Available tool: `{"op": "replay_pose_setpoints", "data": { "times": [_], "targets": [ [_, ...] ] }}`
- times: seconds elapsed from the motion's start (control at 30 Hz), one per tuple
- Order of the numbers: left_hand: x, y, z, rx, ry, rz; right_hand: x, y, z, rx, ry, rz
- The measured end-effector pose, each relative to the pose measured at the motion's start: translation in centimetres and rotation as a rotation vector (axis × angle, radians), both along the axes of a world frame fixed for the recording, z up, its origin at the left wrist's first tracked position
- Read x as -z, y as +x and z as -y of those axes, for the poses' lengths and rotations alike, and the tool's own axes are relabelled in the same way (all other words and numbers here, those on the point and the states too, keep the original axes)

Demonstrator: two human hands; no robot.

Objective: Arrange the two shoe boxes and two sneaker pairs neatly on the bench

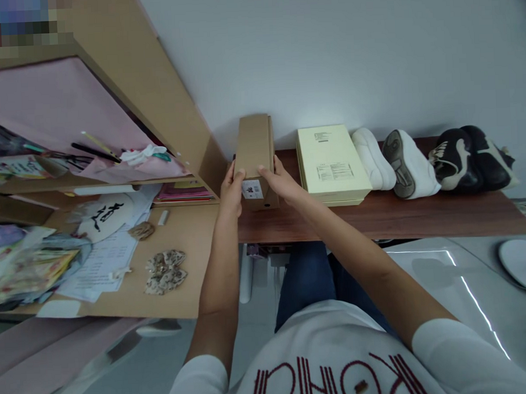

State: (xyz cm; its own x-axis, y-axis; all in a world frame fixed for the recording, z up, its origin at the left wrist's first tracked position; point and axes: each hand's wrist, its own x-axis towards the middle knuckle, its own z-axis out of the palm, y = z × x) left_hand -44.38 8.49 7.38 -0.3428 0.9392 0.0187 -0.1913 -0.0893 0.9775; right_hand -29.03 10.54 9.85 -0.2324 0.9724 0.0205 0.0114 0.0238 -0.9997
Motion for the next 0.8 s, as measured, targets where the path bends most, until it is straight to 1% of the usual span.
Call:
{"op": "replay_pose_setpoints", "data": {
  "times": [0.13,0.2,0.27,0.37,0.47,0.57,0.63,0.7,0.8],
  "targets": [
    [0.9,-0.1,-0.2,0.044,-0.019,0.071,0.4,0.3,0.1,0.067,-0.067,0.010],
    [1.6,-0.3,-0.3,0.070,-0.055,0.108,0.8,0.5,0.1,0.068,-0.083,0.005],
    [2.5,-0.5,-0.4,0.091,-0.124,0.132,1.1,0.8,0.0,0.055,-0.083,-0.010],
    [4.5,-0.4,-0.8,0.099,-0.245,0.161,1.3,1.6,0.1,0.048,-0.064,-0.044],
    [6.3,0.0,-1.1,0.107,-0.317,0.169,1.0,2.9,0.2,0.063,-0.017,-0.062],
    [7.6,0.6,-1.3,0.108,-0.377,0.179,0.7,4.2,0.3,0.097,0.056,-0.026],
    [8.0,0.8,-1.3,0.077,-0.413,0.179,0.5,5.0,0.4,0.116,0.098,0.011],
    [8.0,0.8,-1.2,0.041,-0.410,0.157,0.4,5.5,0.4,0.130,0.127,0.039],
    [7.0,0.1,-1.0,-0.041,-0.363,0.137,0.2,5.8,0.4,0.146,0.155,0.057]
  ]
}}
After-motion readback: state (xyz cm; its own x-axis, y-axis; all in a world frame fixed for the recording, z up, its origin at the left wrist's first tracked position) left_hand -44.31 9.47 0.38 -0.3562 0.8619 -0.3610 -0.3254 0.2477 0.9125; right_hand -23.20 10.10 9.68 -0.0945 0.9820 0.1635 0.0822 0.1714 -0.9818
